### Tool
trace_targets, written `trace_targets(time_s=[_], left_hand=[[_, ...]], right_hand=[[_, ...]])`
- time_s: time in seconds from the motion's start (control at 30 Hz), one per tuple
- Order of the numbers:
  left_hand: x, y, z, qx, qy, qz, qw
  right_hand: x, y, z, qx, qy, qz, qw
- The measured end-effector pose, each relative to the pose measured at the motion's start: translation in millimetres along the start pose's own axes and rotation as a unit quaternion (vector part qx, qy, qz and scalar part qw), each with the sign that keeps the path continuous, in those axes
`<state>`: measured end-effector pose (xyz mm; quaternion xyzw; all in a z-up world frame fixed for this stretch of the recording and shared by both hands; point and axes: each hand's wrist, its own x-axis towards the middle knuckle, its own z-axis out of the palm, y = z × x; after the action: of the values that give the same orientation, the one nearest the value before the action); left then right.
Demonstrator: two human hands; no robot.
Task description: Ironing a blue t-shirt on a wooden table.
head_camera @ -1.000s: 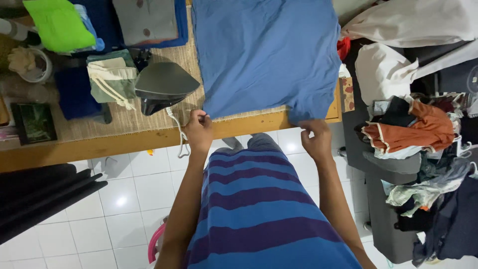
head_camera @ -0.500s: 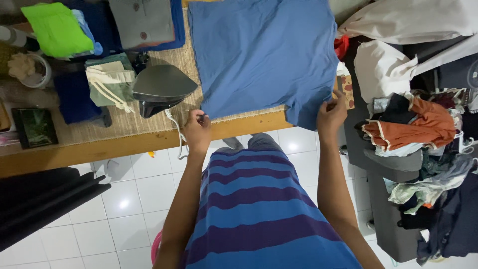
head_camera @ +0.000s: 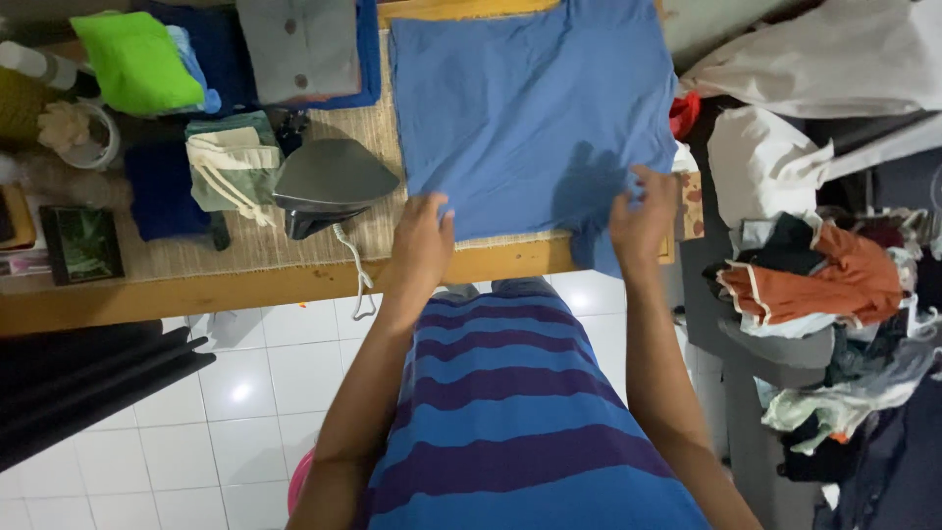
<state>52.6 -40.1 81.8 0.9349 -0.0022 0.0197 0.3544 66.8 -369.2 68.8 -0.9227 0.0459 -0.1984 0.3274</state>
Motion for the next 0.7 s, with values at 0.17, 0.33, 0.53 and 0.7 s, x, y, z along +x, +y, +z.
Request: trace_targets(time_s=[0.17,0.33,0.53,0.7], left_hand=[[102,-17,38,-0.066,0.110,0.043,0.991],[185,-37,63,-0.102,0.177,-0.034,0.978],[247,-63,79,-0.023,0.203,-0.028,0.979],[274,-72,70,0.076,0.150,0.004,0.986]], right_hand=[[55,-49,49,0.074,-0.058,-0.083,0.992],[112,-57,109,0.128,-0.101,-0.119,0.979],[174,-43,174,0.111,-0.156,-0.152,0.970],[207,-48,201,0.110,-0.179,-0.166,0.963]])
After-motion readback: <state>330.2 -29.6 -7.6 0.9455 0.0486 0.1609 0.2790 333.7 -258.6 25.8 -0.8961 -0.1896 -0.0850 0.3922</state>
